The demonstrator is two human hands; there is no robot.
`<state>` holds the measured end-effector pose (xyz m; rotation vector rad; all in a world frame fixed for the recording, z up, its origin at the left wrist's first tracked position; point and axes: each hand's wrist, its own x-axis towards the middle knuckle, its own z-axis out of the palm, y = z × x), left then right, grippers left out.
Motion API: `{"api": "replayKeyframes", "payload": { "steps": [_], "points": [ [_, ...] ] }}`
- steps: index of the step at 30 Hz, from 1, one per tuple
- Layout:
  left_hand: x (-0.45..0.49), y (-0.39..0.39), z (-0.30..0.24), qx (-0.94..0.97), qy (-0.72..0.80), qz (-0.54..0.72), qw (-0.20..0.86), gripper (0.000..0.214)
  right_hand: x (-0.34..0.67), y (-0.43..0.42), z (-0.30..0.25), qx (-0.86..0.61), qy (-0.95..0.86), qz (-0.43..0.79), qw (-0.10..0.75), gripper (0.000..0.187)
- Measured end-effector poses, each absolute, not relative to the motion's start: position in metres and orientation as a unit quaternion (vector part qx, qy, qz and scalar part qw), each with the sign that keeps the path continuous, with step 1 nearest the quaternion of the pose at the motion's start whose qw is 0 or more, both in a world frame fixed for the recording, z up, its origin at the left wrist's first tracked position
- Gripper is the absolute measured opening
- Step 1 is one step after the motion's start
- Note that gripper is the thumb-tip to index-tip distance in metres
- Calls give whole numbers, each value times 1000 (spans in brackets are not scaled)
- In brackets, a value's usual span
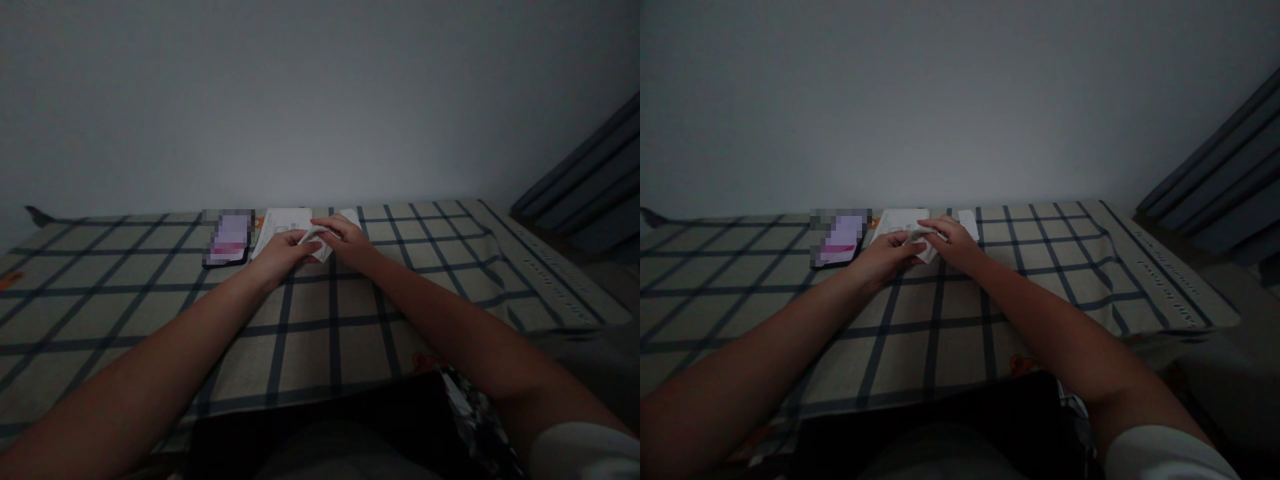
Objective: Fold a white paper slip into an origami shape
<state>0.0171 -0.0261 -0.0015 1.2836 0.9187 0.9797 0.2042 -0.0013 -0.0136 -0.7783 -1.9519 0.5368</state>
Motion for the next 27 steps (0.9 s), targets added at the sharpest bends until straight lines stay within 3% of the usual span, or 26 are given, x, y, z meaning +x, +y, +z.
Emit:
{"api": "replayKeyframes", "payload": {
  "steps": [14,23,27],
  "points": [
    [19,-29,1,551,412,430,584,29,203,-4,-12,-308,-801,194,475,32],
    [16,-23,-1,529,411,462,582,35,203,-1,-18,-313,-746,362,464,49],
    [18,-25,1,520,422,447,593,35,203,0,-20,-326,-739,374,456,48]
  ]
}}
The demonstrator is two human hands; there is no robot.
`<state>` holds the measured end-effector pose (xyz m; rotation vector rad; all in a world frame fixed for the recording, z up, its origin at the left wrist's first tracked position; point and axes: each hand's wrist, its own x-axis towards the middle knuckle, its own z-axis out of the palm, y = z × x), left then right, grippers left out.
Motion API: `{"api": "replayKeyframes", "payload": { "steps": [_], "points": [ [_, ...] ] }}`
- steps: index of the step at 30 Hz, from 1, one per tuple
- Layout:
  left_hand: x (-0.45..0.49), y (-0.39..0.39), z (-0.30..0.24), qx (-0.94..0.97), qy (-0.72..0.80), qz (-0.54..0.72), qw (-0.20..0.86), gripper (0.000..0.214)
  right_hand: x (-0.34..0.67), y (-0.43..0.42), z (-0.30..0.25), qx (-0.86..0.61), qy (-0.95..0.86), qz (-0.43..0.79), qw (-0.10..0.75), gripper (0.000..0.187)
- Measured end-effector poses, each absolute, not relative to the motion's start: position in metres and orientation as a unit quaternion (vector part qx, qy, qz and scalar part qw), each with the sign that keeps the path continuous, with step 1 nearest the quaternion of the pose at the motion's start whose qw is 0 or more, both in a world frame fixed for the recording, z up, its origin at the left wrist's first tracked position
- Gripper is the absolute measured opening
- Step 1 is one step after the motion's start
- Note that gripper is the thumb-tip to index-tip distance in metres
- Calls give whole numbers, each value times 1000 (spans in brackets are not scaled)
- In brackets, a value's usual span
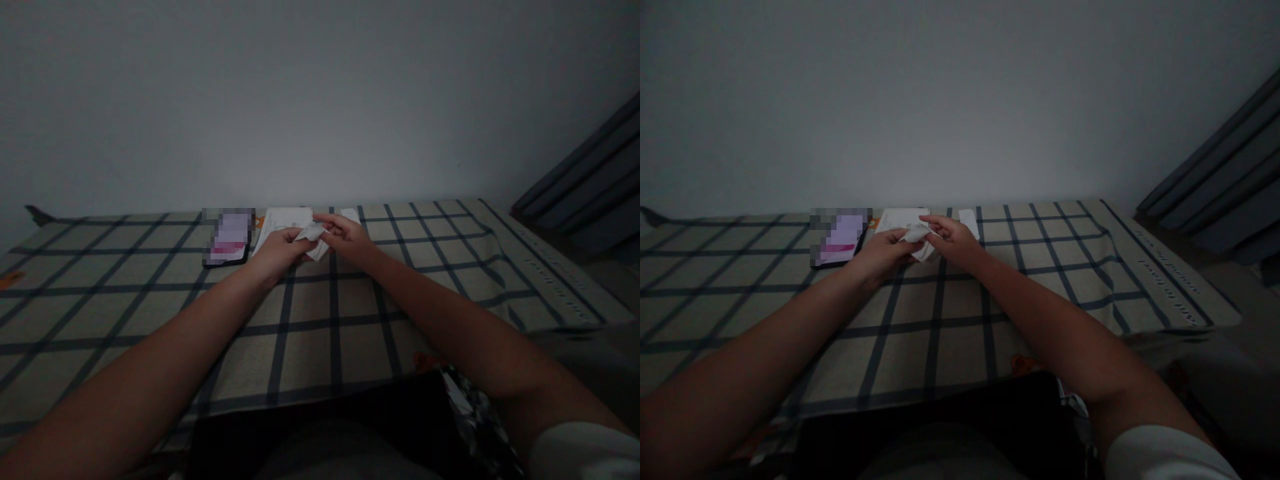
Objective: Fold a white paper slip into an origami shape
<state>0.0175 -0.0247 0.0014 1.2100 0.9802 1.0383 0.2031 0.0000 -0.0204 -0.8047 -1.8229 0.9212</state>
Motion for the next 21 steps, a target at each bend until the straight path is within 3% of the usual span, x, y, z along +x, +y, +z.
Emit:
{"api": "replayKeyframes", "payload": {
  "steps": [21],
  "points": [
    [18,-24,-1,542,420,443,578,34,197,-3,-12,-319,-668,470,481,43]
  ]
}}
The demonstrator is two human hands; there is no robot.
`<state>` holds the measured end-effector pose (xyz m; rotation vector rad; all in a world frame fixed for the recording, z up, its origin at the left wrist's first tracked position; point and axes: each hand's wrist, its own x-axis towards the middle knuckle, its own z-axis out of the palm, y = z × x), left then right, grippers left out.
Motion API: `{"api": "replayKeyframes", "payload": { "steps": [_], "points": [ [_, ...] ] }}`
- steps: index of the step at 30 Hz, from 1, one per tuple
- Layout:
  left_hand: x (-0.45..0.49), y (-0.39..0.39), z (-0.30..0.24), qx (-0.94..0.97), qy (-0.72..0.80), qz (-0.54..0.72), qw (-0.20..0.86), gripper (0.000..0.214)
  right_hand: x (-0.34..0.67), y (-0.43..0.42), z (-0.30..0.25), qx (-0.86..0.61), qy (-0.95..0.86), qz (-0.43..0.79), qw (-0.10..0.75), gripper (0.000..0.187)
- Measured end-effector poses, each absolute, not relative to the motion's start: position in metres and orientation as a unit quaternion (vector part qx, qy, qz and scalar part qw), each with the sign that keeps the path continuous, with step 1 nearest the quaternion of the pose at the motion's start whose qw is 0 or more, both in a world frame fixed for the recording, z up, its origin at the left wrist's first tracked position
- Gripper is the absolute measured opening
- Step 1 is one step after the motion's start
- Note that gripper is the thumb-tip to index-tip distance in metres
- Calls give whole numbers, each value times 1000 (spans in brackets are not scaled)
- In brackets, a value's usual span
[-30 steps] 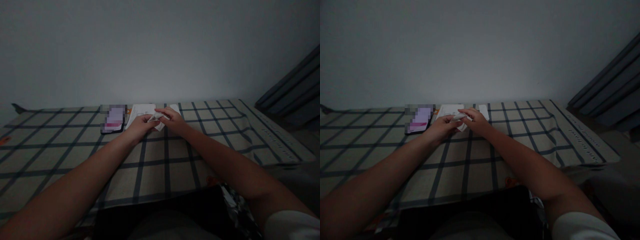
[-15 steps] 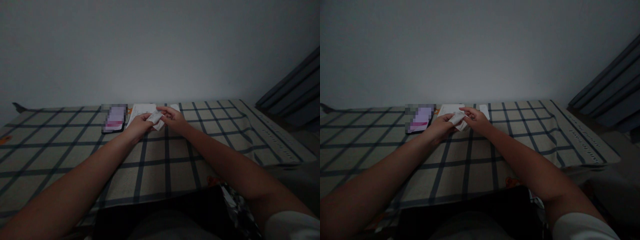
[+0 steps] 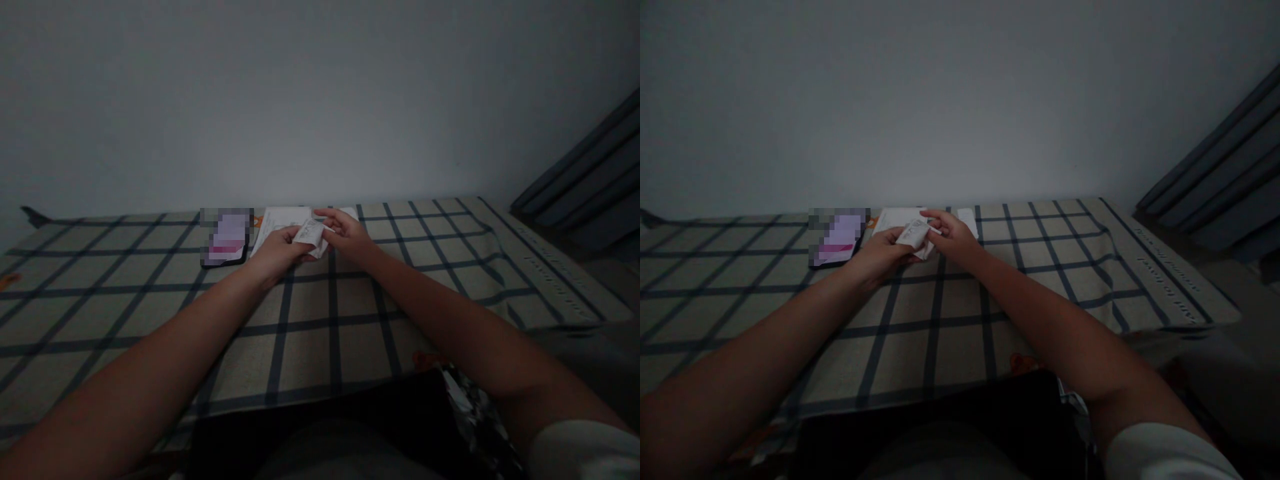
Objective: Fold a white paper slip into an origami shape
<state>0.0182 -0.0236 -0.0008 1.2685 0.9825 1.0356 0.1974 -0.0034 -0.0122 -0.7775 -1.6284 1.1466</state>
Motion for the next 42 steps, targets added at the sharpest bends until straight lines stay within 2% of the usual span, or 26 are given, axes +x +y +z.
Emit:
{"api": "replayKeyframes", "payload": {
  "steps": [4,9,12,28,42],
  "points": [
    [17,-20,0,517,410,490,569,42,196,-1,-13,-334,-648,491,477,45],
    [19,-23,7,500,438,529,528,43,197,-6,-10,-366,-670,487,424,26],
    [21,-27,12,509,444,526,517,45,199,-11,-6,-355,-706,477,385,30],
    [15,-25,6,600,478,498,404,44,201,-14,-3,-366,-728,458,356,26],
    [18,-26,7,556,471,511,457,44,201,-13,-5,-364,-727,466,349,27]
  ]
}}
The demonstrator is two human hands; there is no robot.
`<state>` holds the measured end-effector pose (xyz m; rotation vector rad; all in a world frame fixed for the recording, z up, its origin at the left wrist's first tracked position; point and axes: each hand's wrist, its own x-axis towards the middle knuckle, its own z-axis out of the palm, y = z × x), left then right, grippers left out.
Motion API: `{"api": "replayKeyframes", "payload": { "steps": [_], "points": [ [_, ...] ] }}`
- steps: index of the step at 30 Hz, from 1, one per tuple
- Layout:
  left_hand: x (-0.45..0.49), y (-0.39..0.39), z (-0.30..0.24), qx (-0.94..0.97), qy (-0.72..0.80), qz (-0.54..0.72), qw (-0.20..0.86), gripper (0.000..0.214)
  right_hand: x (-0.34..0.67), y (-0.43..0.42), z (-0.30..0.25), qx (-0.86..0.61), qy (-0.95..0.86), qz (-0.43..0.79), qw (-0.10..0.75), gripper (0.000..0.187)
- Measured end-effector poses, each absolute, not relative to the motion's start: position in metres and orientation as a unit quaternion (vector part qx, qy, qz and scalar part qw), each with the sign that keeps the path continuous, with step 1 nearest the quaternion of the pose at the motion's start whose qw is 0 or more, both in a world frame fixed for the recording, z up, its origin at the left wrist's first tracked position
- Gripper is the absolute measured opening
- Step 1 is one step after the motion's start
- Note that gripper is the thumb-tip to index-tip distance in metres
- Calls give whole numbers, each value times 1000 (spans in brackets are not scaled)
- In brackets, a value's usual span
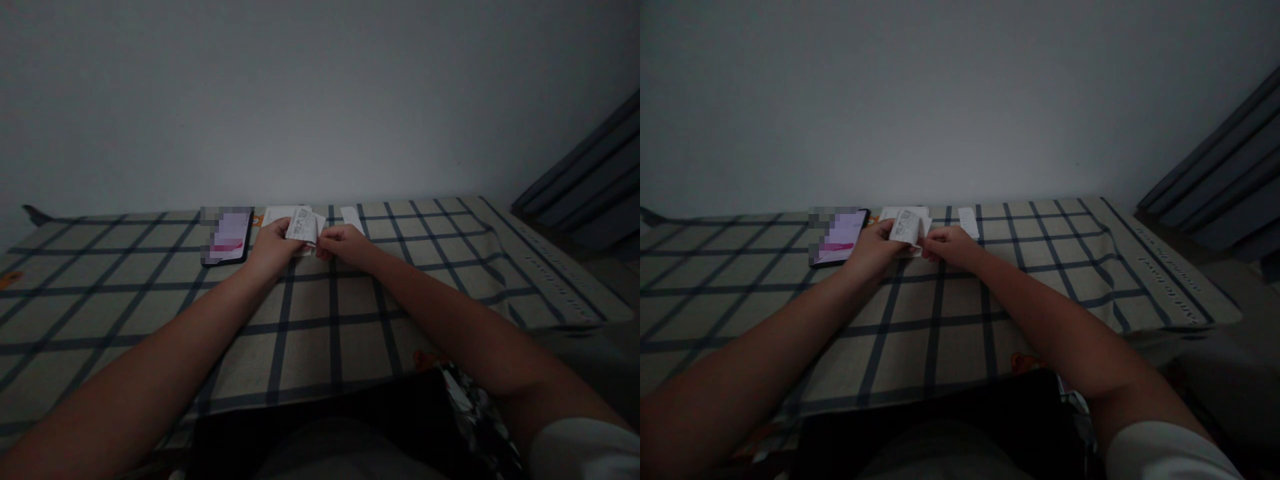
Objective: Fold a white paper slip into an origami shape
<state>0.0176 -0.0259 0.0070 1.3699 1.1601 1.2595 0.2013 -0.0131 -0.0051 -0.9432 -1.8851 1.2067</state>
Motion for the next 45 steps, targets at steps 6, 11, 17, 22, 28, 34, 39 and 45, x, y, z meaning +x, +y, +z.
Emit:
{"api": "replayKeyframes", "payload": {
  "steps": [6,11,17,22,28,34,39,45],
  "points": [
    [20,-26,8,519,458,519,502,44,201,-15,-4,-378,-731,455,341,32],
    [19,-24,7,504,461,529,504,39,201,-15,-5,-364,-726,466,351,35],
    [19,-22,3,506,460,525,507,38,200,-15,-3,-383,-732,453,336,32],
    [18,-21,0,522,451,522,503,38,200,-18,-1,-383,-744,435,334,29],
    [19,-22,2,515,455,523,505,36,200,-17,-2,-384,-750,430,323,30],
    [19,-24,6,500,462,536,499,34,200,-15,-5,-372,-725,471,337,39],
    [19,-24,7,505,465,531,496,32,200,-16,-4,-368,-739,460,327,37],
    [19,-26,7,520,467,532,478,33,200,-18,0,-385,-750,435,316,33]
  ]
}}
